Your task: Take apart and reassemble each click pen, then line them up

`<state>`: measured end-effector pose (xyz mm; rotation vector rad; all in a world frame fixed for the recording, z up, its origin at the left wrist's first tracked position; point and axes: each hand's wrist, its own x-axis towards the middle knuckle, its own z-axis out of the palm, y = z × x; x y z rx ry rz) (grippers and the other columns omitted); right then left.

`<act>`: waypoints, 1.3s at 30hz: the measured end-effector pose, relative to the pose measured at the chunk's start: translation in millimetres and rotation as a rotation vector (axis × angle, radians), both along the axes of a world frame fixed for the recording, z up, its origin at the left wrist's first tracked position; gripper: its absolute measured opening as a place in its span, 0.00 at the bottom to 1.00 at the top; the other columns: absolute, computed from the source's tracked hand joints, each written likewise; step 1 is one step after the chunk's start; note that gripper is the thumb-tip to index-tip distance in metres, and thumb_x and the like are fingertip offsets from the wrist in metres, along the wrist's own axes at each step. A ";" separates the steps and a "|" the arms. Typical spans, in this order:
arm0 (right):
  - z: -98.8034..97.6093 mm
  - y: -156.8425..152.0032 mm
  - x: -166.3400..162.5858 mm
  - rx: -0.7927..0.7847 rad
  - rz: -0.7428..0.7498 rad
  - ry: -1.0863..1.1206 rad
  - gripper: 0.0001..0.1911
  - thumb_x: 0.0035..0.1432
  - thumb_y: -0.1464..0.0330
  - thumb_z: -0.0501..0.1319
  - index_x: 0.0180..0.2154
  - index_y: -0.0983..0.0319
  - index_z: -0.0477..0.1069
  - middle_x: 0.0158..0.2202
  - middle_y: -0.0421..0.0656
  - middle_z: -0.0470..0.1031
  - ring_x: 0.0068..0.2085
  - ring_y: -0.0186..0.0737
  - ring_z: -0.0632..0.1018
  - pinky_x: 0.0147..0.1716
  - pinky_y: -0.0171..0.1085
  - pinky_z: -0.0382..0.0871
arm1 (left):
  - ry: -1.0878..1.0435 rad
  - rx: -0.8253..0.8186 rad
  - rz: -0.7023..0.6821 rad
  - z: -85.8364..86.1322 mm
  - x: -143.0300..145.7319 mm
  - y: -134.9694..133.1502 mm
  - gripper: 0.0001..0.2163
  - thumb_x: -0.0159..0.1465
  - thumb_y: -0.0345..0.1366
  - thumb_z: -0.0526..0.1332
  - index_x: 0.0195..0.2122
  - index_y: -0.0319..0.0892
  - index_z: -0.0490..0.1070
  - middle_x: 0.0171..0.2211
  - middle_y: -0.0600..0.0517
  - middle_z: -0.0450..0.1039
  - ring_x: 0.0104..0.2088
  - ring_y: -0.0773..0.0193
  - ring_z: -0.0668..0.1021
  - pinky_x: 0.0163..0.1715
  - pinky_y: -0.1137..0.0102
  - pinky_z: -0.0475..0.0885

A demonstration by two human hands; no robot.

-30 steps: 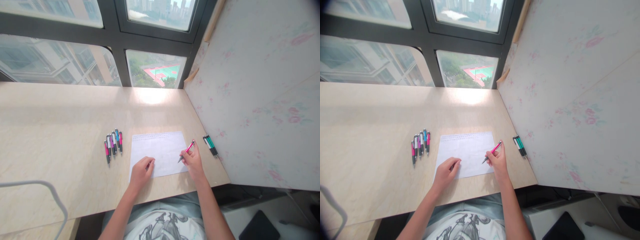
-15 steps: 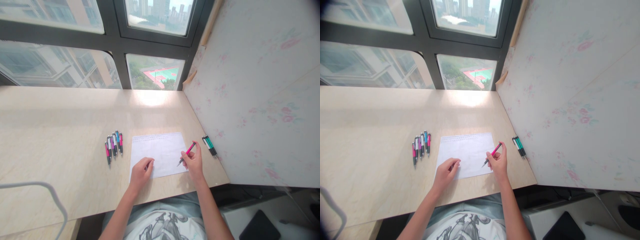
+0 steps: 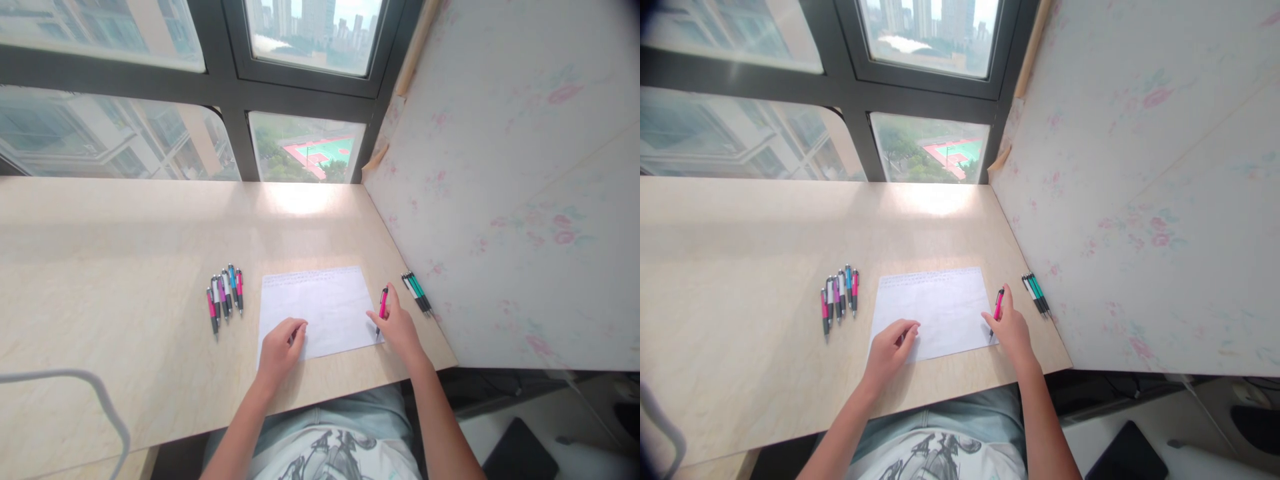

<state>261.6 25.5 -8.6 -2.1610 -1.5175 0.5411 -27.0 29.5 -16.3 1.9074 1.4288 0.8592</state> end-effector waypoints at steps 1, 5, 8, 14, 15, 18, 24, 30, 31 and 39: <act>0.6 1.5 1.8 -0.010 0.012 -0.034 0.45 0.53 0.55 0.61 0.67 0.65 0.48 0.20 0.34 0.65 0.25 0.42 0.71 0.25 0.34 0.56 | 0.000 -0.003 -0.001 -0.5 0.0 -0.1 0.11 0.67 0.40 0.53 0.36 0.43 0.73 0.30 0.52 0.76 0.28 0.63 0.74 0.30 0.69 0.67; 2.0 8.4 -1.9 -0.002 0.099 0.030 0.46 0.55 0.56 0.60 0.68 0.68 0.44 0.20 0.33 0.66 0.24 0.40 0.70 0.26 0.34 0.57 | 0.002 -0.010 -0.003 -1.8 -0.2 -0.2 0.11 0.67 0.39 0.53 0.36 0.42 0.73 0.31 0.52 0.76 0.28 0.64 0.74 0.32 0.69 0.67; 2.8 11.4 -9.1 0.058 0.128 0.108 0.40 0.56 0.56 0.59 0.64 0.69 0.54 0.21 0.34 0.67 0.23 0.38 0.70 0.27 0.34 0.59 | 0.003 -0.013 -0.005 -2.3 -0.5 -0.2 0.11 0.67 0.39 0.53 0.36 0.42 0.73 0.31 0.51 0.76 0.29 0.64 0.74 0.32 0.69 0.67; 1.5 8.2 -10.2 0.176 0.068 0.183 0.24 0.57 0.50 0.58 0.38 0.65 0.77 0.26 0.44 0.75 0.28 0.41 0.73 0.30 0.35 0.64 | -0.004 -0.018 -0.004 -3.3 -0.9 -0.4 0.12 0.68 0.40 0.52 0.36 0.43 0.73 0.31 0.51 0.76 0.29 0.63 0.74 0.32 0.69 0.67; 1.0 7.0 -8.4 0.187 0.065 0.191 0.24 0.59 0.51 0.57 0.38 0.65 0.77 0.28 0.45 0.77 0.30 0.42 0.74 0.31 0.35 0.65 | -0.005 -0.020 -0.004 -3.1 -0.9 -0.4 0.12 0.68 0.40 0.52 0.36 0.43 0.73 0.31 0.51 0.76 0.29 0.63 0.74 0.32 0.69 0.67; -0.3 4.1 1.3 0.206 0.061 0.148 0.23 0.62 0.54 0.53 0.36 0.63 0.78 0.35 0.48 0.80 0.35 0.44 0.76 0.35 0.36 0.65 | -0.012 -0.024 -0.009 -2.7 -0.9 0.0 0.11 0.67 0.40 0.53 0.36 0.43 0.73 0.31 0.51 0.76 0.29 0.63 0.74 0.32 0.68 0.67; -3.6 0.0 40.8 0.087 -0.043 -0.211 0.22 0.63 0.61 0.49 0.32 0.64 0.79 0.30 0.49 0.78 0.29 0.40 0.73 0.29 0.35 0.59 | -0.008 -0.021 -0.016 -3.1 -1.3 1.6 0.12 0.68 0.41 0.52 0.37 0.43 0.73 0.31 0.51 0.76 0.28 0.63 0.74 0.32 0.68 0.68; -6.7 -1.1 67.8 -0.019 -0.007 -0.429 0.17 0.62 0.66 0.52 0.35 0.64 0.79 0.32 0.48 0.75 0.31 0.39 0.72 0.31 0.35 0.58 | -0.003 -0.015 -0.021 -3.3 -1.1 1.8 0.12 0.67 0.41 0.53 0.36 0.43 0.73 0.31 0.51 0.77 0.29 0.62 0.75 0.32 0.68 0.69; -7.5 -1.1 68.4 -0.022 0.004 -0.444 0.16 0.61 0.66 0.53 0.36 0.64 0.79 0.33 0.48 0.75 0.32 0.39 0.72 0.31 0.35 0.58 | -0.004 -0.014 -0.019 -3.1 -1.0 1.7 0.12 0.67 0.40 0.53 0.36 0.43 0.74 0.31 0.51 0.77 0.29 0.62 0.75 0.32 0.68 0.69; -11.8 -1.4 62.0 -0.002 -0.046 -0.394 0.09 0.59 0.68 0.58 0.38 0.63 0.75 0.36 0.45 0.76 0.35 0.40 0.74 0.33 0.35 0.58 | -0.007 -0.011 -0.011 1.1 -0.4 1.3 0.11 0.66 0.39 0.53 0.35 0.43 0.74 0.31 0.51 0.77 0.28 0.63 0.76 0.31 0.69 0.69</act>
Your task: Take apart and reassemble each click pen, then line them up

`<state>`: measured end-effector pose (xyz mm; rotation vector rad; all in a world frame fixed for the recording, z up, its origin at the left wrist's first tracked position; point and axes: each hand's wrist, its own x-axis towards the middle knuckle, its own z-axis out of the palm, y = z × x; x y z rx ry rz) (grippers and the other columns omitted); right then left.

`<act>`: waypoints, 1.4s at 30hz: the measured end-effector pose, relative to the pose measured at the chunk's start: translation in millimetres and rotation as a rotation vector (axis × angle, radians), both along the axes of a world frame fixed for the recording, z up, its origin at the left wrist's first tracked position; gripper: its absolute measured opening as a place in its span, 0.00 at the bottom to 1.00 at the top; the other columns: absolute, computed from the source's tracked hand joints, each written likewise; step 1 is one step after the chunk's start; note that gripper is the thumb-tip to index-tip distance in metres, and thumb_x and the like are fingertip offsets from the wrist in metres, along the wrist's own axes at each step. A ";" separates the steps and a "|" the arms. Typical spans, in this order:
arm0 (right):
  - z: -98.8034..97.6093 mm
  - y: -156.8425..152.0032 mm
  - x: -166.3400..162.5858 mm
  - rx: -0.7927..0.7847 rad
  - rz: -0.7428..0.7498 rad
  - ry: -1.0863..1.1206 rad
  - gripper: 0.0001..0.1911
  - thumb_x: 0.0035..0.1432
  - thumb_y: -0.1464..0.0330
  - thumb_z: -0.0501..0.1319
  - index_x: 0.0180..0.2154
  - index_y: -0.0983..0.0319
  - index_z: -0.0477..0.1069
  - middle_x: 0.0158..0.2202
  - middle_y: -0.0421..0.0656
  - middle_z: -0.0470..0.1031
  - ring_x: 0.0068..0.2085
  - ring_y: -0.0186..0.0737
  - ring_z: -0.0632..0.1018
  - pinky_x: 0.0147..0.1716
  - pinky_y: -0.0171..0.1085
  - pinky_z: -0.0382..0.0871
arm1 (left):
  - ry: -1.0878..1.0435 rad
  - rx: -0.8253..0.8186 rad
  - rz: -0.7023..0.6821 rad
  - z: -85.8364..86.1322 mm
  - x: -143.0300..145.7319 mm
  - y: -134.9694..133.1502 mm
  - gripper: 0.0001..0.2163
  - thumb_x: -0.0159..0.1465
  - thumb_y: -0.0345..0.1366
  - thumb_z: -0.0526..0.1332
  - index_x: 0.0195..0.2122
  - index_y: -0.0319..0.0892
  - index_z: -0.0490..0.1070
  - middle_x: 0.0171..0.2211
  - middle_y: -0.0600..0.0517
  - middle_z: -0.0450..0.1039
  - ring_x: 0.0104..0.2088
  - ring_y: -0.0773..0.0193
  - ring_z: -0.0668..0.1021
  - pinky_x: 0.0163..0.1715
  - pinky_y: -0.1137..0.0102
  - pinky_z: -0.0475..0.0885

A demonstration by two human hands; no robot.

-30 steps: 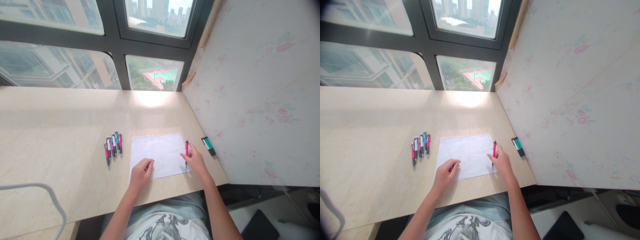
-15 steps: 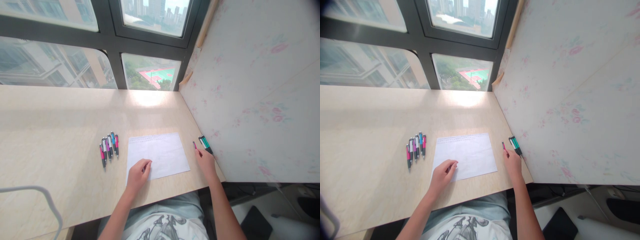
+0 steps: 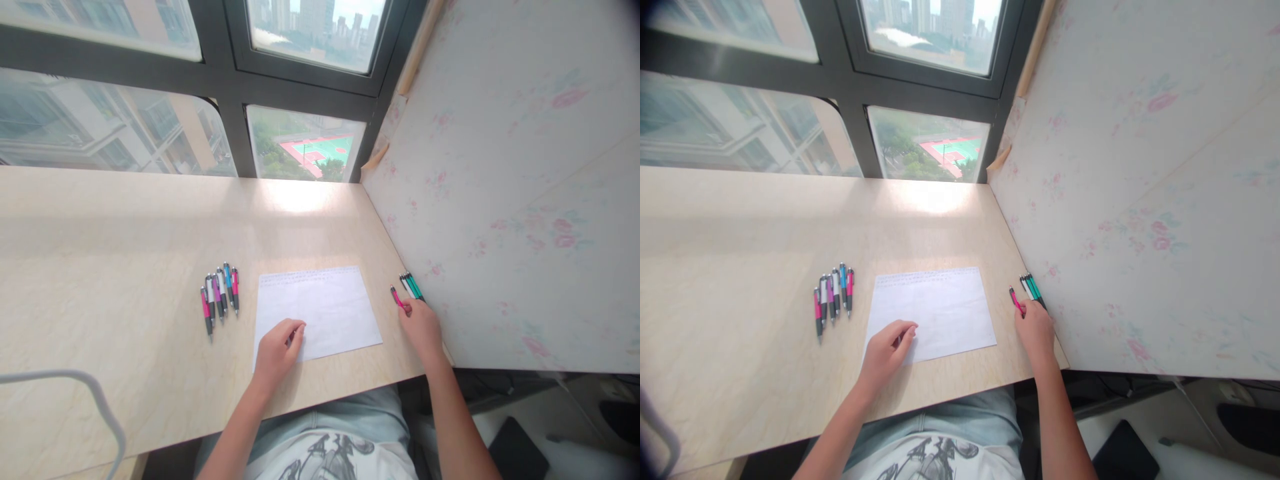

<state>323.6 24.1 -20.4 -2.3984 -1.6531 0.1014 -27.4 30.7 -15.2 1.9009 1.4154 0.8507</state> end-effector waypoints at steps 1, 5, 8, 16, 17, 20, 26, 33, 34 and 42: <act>0.8 0.4 0.3 0.007 -0.011 -0.003 0.09 0.59 0.68 0.57 0.38 0.63 0.75 0.35 0.45 0.76 0.35 0.40 0.74 0.33 0.35 0.58 | 0.003 -0.002 -0.003 0.4 0.0 0.1 0.11 0.66 0.39 0.53 0.35 0.43 0.74 0.31 0.51 0.77 0.29 0.63 0.76 0.31 0.69 0.69; 6.6 4.5 4.5 0.030 -0.065 -0.070 0.09 0.59 0.67 0.57 0.35 0.61 0.76 0.34 0.46 0.77 0.36 0.43 0.73 0.31 0.36 0.56 | 0.007 -0.005 -0.004 0.8 -0.1 0.2 0.12 0.67 0.40 0.53 0.35 0.43 0.74 0.31 0.50 0.77 0.29 0.62 0.76 0.32 0.68 0.69; 10.8 9.5 7.3 0.044 -0.121 -0.134 0.09 0.58 0.66 0.58 0.34 0.61 0.76 0.34 0.46 0.77 0.36 0.45 0.72 0.30 0.38 0.55 | 0.006 -0.005 0.000 0.0 0.1 0.0 0.12 0.67 0.40 0.53 0.36 0.43 0.74 0.31 0.51 0.77 0.28 0.62 0.76 0.31 0.68 0.69; 7.5 20.0 0.1 0.031 -0.176 -0.240 0.09 0.56 0.66 0.59 0.34 0.63 0.75 0.32 0.50 0.75 0.39 0.49 0.72 0.31 0.39 0.56 | 0.008 -0.011 -0.002 -1.7 0.1 -0.1 0.11 0.66 0.39 0.53 0.36 0.44 0.74 0.31 0.51 0.77 0.29 0.62 0.76 0.31 0.68 0.69; 6.6 20.9 -1.1 0.035 -0.182 -0.247 0.09 0.56 0.66 0.59 0.34 0.63 0.75 0.32 0.51 0.75 0.39 0.49 0.72 0.31 0.39 0.56 | 0.008 -0.012 -0.004 -1.8 0.1 0.0 0.12 0.67 0.39 0.53 0.36 0.44 0.74 0.31 0.51 0.77 0.29 0.62 0.76 0.32 0.68 0.69; 5.6 23.9 -3.6 0.036 -0.192 -0.258 0.10 0.57 0.66 0.58 0.35 0.64 0.75 0.33 0.51 0.75 0.39 0.49 0.72 0.30 0.39 0.57 | 0.008 -0.012 -0.007 -1.9 0.2 0.1 0.12 0.67 0.40 0.52 0.36 0.44 0.74 0.31 0.50 0.77 0.29 0.62 0.76 0.32 0.68 0.69; 6.1 28.4 -5.1 0.024 -0.215 -0.280 0.11 0.59 0.67 0.56 0.35 0.65 0.75 0.33 0.52 0.75 0.40 0.51 0.72 0.31 0.40 0.58 | 0.004 -0.016 0.006 0.2 0.4 0.4 0.11 0.66 0.39 0.53 0.35 0.43 0.74 0.31 0.51 0.77 0.28 0.63 0.75 0.31 0.68 0.69; 5.5 27.7 -5.9 0.020 -0.233 -0.252 0.11 0.59 0.68 0.56 0.38 0.65 0.75 0.33 0.53 0.75 0.41 0.51 0.72 0.33 0.40 0.59 | 0.001 -0.016 0.009 2.9 1.2 0.2 0.12 0.66 0.40 0.52 0.35 0.43 0.74 0.30 0.50 0.77 0.28 0.62 0.75 0.32 0.67 0.69; 5.6 27.6 -6.1 0.023 -0.233 -0.251 0.11 0.59 0.68 0.56 0.38 0.65 0.75 0.34 0.53 0.75 0.41 0.51 0.73 0.32 0.40 0.59 | 0.003 -0.018 0.007 2.8 1.3 0.1 0.12 0.66 0.40 0.52 0.35 0.43 0.74 0.30 0.50 0.77 0.28 0.62 0.75 0.32 0.67 0.69; 7.5 26.4 -7.6 0.102 -0.224 -0.192 0.11 0.58 0.68 0.56 0.40 0.64 0.74 0.35 0.52 0.76 0.40 0.49 0.72 0.32 0.39 0.57 | 0.007 -0.015 0.005 0.6 1.0 0.6 0.11 0.66 0.39 0.53 0.35 0.44 0.74 0.31 0.51 0.77 0.29 0.62 0.75 0.31 0.69 0.68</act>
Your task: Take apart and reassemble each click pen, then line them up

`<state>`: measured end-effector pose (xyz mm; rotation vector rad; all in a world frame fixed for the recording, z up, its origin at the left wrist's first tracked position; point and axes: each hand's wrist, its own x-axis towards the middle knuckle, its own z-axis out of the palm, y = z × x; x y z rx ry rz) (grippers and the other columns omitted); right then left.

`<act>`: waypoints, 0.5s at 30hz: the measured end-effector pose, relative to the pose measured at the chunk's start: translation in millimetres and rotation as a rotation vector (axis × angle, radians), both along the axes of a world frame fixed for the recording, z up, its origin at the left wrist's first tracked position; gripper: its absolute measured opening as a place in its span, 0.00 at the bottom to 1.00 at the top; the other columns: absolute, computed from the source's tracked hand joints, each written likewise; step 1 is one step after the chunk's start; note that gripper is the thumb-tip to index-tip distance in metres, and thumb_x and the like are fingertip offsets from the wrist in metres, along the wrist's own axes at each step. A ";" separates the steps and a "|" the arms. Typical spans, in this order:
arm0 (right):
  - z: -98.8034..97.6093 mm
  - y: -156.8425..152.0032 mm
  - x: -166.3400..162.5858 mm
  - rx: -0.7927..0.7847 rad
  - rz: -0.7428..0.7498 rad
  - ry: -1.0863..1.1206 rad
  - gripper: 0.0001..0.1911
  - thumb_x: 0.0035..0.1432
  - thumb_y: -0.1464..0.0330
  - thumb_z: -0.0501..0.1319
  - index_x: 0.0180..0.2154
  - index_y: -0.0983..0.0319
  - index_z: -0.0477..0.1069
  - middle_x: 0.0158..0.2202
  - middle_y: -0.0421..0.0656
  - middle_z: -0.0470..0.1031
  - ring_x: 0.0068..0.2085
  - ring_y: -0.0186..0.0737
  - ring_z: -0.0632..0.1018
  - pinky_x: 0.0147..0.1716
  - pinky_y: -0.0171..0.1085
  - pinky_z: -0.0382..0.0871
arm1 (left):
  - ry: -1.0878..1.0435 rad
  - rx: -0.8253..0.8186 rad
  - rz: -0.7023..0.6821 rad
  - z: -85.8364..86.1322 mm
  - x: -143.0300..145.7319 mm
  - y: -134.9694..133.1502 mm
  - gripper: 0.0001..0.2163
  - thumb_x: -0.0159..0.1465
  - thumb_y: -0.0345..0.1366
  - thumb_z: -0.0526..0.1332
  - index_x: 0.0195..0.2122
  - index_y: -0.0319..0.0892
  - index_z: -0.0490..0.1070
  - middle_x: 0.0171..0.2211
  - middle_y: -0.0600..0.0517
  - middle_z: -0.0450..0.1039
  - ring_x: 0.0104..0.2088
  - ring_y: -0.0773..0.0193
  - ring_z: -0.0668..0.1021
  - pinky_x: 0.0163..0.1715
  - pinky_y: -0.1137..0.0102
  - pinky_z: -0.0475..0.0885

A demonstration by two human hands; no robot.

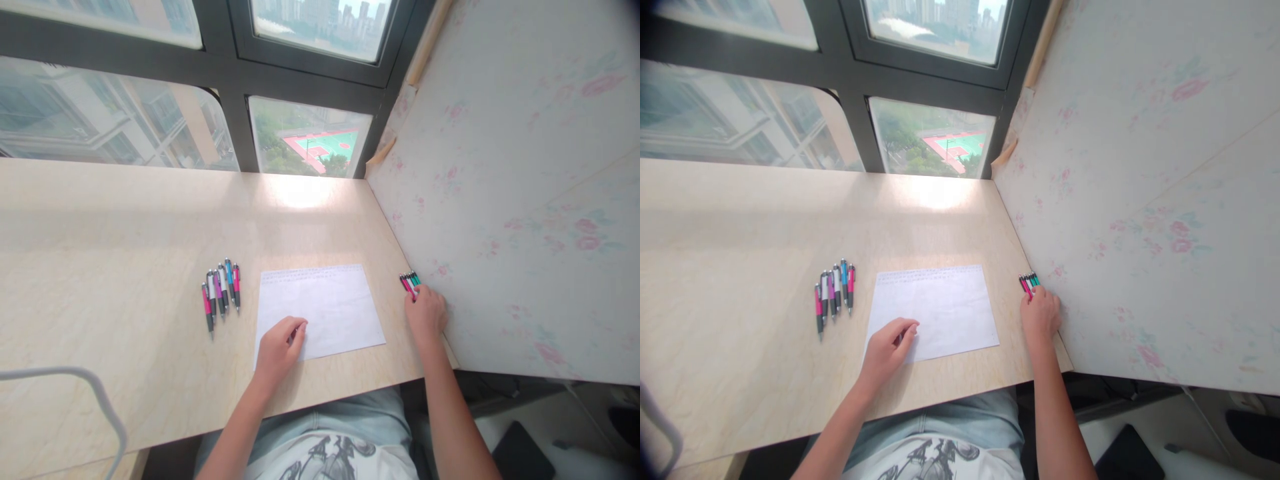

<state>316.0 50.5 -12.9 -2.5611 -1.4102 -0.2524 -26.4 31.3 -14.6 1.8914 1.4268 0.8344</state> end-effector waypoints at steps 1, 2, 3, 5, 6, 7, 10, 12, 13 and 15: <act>-0.3 -0.5 -3.7 0.028 0.027 0.027 0.11 0.58 0.69 0.55 0.40 0.64 0.73 0.34 0.51 0.76 0.39 0.48 0.72 0.33 0.39 0.57 | 0.000 0.001 0.000 -0.2 -0.1 0.0 0.11 0.66 0.39 0.53 0.35 0.44 0.74 0.31 0.51 0.77 0.29 0.62 0.75 0.31 0.69 0.68; -0.8 -1.3 -9.3 0.056 0.068 0.065 0.10 0.58 0.69 0.55 0.39 0.63 0.73 0.34 0.49 0.76 0.38 0.47 0.73 0.33 0.38 0.58 | 0.001 0.001 0.000 -0.3 -0.1 -0.1 0.11 0.66 0.39 0.53 0.35 0.44 0.74 0.30 0.51 0.77 0.29 0.62 0.75 0.31 0.68 0.68; -1.7 -2.3 -16.7 0.082 0.123 0.110 0.10 0.59 0.69 0.54 0.39 0.63 0.73 0.33 0.48 0.76 0.38 0.46 0.73 0.34 0.38 0.58 | 0.001 0.000 0.000 -0.4 -0.1 -0.4 0.11 0.67 0.39 0.53 0.35 0.43 0.74 0.30 0.50 0.77 0.29 0.62 0.75 0.31 0.68 0.68; -4.4 -5.4 -36.2 0.112 0.255 0.218 0.11 0.60 0.67 0.53 0.38 0.62 0.73 0.33 0.46 0.77 0.36 0.43 0.74 0.34 0.37 0.59 | -0.001 -0.005 0.003 -0.2 -0.1 -1.7 0.12 0.67 0.39 0.53 0.36 0.43 0.74 0.30 0.50 0.77 0.29 0.62 0.75 0.31 0.68 0.68; -6.2 -7.5 -47.5 0.115 0.319 0.270 0.11 0.60 0.66 0.53 0.38 0.61 0.73 0.33 0.45 0.77 0.35 0.42 0.74 0.34 0.36 0.60 | -0.005 -0.008 0.008 0.1 0.0 -2.6 0.12 0.67 0.39 0.53 0.36 0.43 0.75 0.30 0.50 0.76 0.29 0.62 0.75 0.31 0.69 0.68; -8.3 -9.8 -59.0 0.111 0.373 0.322 0.11 0.61 0.65 0.53 0.36 0.61 0.73 0.33 0.45 0.77 0.33 0.41 0.74 0.33 0.36 0.60 | -0.014 -0.013 0.011 0.5 0.1 -3.6 0.12 0.67 0.39 0.53 0.36 0.43 0.75 0.30 0.50 0.76 0.29 0.63 0.75 0.31 0.69 0.68; -16.1 -16.8 -89.4 0.113 0.475 0.419 0.12 0.61 0.64 0.52 0.34 0.60 0.73 0.31 0.44 0.77 0.30 0.39 0.73 0.32 0.36 0.60 | -0.066 -0.016 0.047 2.3 0.8 -6.7 0.11 0.67 0.38 0.53 0.36 0.43 0.75 0.31 0.50 0.77 0.30 0.64 0.76 0.31 0.70 0.69; -22.0 -20.0 -102.6 0.127 0.515 0.444 0.13 0.62 0.64 0.52 0.32 0.61 0.72 0.31 0.44 0.77 0.30 0.40 0.73 0.33 0.36 0.61 | -0.107 -0.019 0.104 4.5 1.1 -7.9 0.11 0.66 0.37 0.54 0.36 0.42 0.76 0.30 0.50 0.77 0.29 0.64 0.75 0.30 0.70 0.69; -24.6 -20.9 -106.7 0.135 0.529 0.447 0.13 0.62 0.64 0.52 0.32 0.61 0.72 0.31 0.45 0.77 0.31 0.40 0.73 0.33 0.36 0.61 | -0.130 -0.026 0.133 5.9 0.8 -8.2 0.11 0.66 0.38 0.54 0.36 0.42 0.76 0.30 0.50 0.77 0.28 0.64 0.75 0.30 0.70 0.69; -28.5 -21.8 -110.3 0.155 0.549 0.448 0.13 0.61 0.64 0.52 0.32 0.61 0.73 0.31 0.46 0.77 0.32 0.41 0.74 0.33 0.37 0.62 | -0.179 -0.034 0.173 9.3 -1.4 -7.8 0.11 0.66 0.38 0.55 0.35 0.42 0.76 0.30 0.50 0.78 0.28 0.64 0.76 0.29 0.70 0.70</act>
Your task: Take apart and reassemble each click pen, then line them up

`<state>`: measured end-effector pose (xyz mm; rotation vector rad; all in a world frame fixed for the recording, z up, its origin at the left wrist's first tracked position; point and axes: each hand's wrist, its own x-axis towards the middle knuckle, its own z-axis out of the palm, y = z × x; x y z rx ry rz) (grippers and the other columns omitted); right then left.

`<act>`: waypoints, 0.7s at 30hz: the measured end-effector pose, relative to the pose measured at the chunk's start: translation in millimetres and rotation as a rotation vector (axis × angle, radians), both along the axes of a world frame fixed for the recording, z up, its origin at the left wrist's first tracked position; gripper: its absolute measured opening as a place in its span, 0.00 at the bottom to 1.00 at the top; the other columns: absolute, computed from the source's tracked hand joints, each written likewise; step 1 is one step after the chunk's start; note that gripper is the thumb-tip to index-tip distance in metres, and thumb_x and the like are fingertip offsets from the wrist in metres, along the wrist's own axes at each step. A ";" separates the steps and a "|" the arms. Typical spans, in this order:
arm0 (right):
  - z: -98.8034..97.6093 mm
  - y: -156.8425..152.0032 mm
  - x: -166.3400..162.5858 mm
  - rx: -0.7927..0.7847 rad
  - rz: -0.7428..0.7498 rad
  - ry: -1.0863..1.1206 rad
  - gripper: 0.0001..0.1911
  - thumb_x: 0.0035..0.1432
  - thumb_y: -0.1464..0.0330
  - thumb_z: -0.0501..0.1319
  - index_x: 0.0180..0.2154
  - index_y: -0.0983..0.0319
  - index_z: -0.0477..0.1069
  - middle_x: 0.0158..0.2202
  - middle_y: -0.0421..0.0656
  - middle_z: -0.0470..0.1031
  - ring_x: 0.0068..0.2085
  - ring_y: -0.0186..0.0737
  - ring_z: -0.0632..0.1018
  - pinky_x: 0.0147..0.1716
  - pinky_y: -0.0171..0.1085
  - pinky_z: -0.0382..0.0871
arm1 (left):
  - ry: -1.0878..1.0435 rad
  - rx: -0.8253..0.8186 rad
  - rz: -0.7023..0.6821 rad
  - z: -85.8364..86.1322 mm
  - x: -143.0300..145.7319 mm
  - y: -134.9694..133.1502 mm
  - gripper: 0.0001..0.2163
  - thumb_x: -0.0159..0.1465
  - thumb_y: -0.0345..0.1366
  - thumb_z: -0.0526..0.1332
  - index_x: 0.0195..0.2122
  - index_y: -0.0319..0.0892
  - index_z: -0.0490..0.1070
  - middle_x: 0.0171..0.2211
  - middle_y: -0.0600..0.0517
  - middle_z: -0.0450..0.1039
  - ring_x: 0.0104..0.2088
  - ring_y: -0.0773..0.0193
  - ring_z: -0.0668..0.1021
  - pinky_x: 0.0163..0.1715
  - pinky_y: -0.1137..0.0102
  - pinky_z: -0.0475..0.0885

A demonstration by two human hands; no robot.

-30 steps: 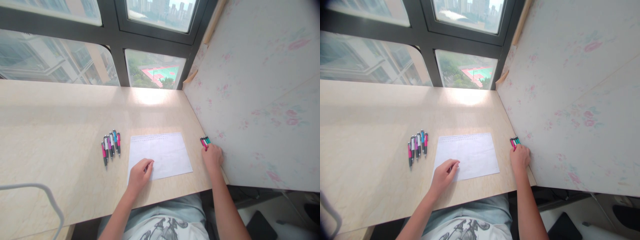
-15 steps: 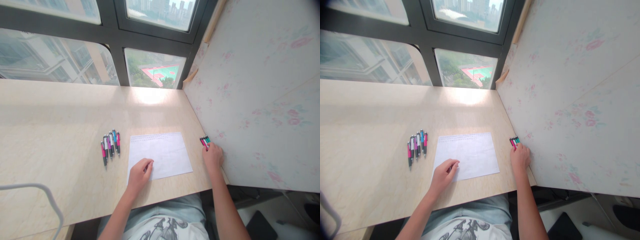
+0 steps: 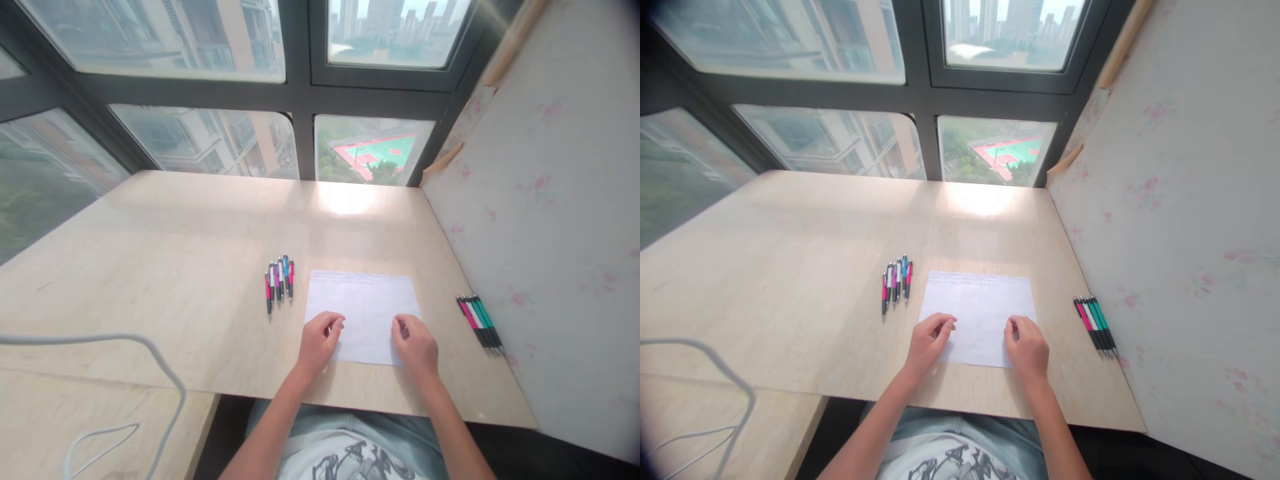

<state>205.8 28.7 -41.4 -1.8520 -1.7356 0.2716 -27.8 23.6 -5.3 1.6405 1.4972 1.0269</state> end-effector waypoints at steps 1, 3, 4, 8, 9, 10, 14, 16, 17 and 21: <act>-1.1 -0.2 0.0 0.011 0.007 0.011 0.13 0.61 0.63 0.52 0.32 0.61 0.73 0.31 0.46 0.77 0.32 0.41 0.74 0.33 0.37 0.62 | -0.015 0.002 0.016 1.9 -2.4 0.7 0.11 0.66 0.38 0.55 0.35 0.42 0.75 0.30 0.50 0.78 0.28 0.64 0.76 0.30 0.70 0.70; -1.5 -0.4 1.7 0.037 0.013 0.054 0.14 0.61 0.63 0.53 0.32 0.62 0.73 0.31 0.45 0.77 0.30 0.40 0.74 0.33 0.37 0.62 | -0.004 0.022 0.054 6.0 -10.6 3.3 0.11 0.66 0.38 0.55 0.35 0.42 0.75 0.31 0.49 0.79 0.29 0.64 0.77 0.31 0.70 0.71; -1.1 -0.6 2.8 0.050 0.014 0.075 0.14 0.61 0.62 0.53 0.31 0.62 0.73 0.30 0.45 0.77 0.29 0.40 0.73 0.32 0.37 0.63 | 0.028 0.037 0.079 8.1 -16.7 5.3 0.10 0.66 0.38 0.55 0.36 0.42 0.75 0.32 0.49 0.79 0.30 0.64 0.77 0.31 0.70 0.71; 0.8 -2.2 5.0 0.089 -0.027 0.095 0.14 0.61 0.62 0.53 0.32 0.62 0.73 0.29 0.45 0.76 0.27 0.39 0.72 0.31 0.36 0.63 | 0.300 0.062 0.282 16.5 -51.0 16.7 0.10 0.65 0.37 0.54 0.40 0.43 0.74 0.37 0.49 0.79 0.30 0.63 0.77 0.33 0.68 0.70; 0.8 -2.7 5.0 0.095 -0.046 0.097 0.14 0.61 0.62 0.53 0.32 0.62 0.73 0.28 0.44 0.76 0.27 0.39 0.72 0.31 0.36 0.63 | 0.382 0.056 0.329 18.6 -60.8 19.8 0.10 0.65 0.36 0.54 0.41 0.43 0.74 0.39 0.49 0.79 0.31 0.62 0.77 0.34 0.67 0.70; 0.6 -3.0 4.9 0.098 -0.064 0.102 0.14 0.61 0.62 0.54 0.32 0.62 0.73 0.28 0.44 0.76 0.27 0.39 0.72 0.31 0.36 0.63 | 0.464 0.047 0.365 20.6 -70.6 22.9 0.10 0.64 0.36 0.55 0.42 0.43 0.74 0.38 0.48 0.79 0.33 0.61 0.78 0.35 0.67 0.70; -0.9 -3.2 5.8 0.079 -0.084 0.143 0.14 0.60 0.61 0.55 0.32 0.62 0.74 0.28 0.45 0.77 0.27 0.40 0.73 0.31 0.37 0.64 | 0.649 -0.035 0.461 25.4 -104.4 33.6 0.12 0.64 0.37 0.55 0.47 0.43 0.71 0.41 0.47 0.76 0.37 0.58 0.78 0.34 0.67 0.68; -1.3 -3.0 7.4 0.061 -0.091 0.171 0.15 0.60 0.60 0.55 0.32 0.62 0.74 0.29 0.45 0.77 0.27 0.40 0.73 0.31 0.37 0.64 | 0.650 -0.128 0.484 24.9 -116.7 38.0 0.13 0.63 0.40 0.56 0.46 0.43 0.71 0.40 0.48 0.76 0.37 0.58 0.78 0.33 0.68 0.67; -1.4 -2.9 8.4 0.051 -0.100 0.187 0.15 0.59 0.59 0.56 0.32 0.62 0.74 0.29 0.45 0.77 0.27 0.40 0.73 0.31 0.37 0.65 | 0.641 -0.168 0.485 24.1 -121.5 40.1 0.13 0.63 0.41 0.56 0.46 0.44 0.71 0.40 0.48 0.76 0.37 0.58 0.78 0.33 0.68 0.67; -1.0 -3.1 11.9 0.008 -0.143 0.255 0.16 0.58 0.57 0.57 0.32 0.63 0.75 0.27 0.45 0.77 0.27 0.41 0.74 0.31 0.37 0.66 | 0.662 -0.274 0.495 20.6 -131.8 47.3 0.12 0.63 0.43 0.55 0.42 0.44 0.71 0.37 0.48 0.77 0.36 0.57 0.78 0.32 0.67 0.65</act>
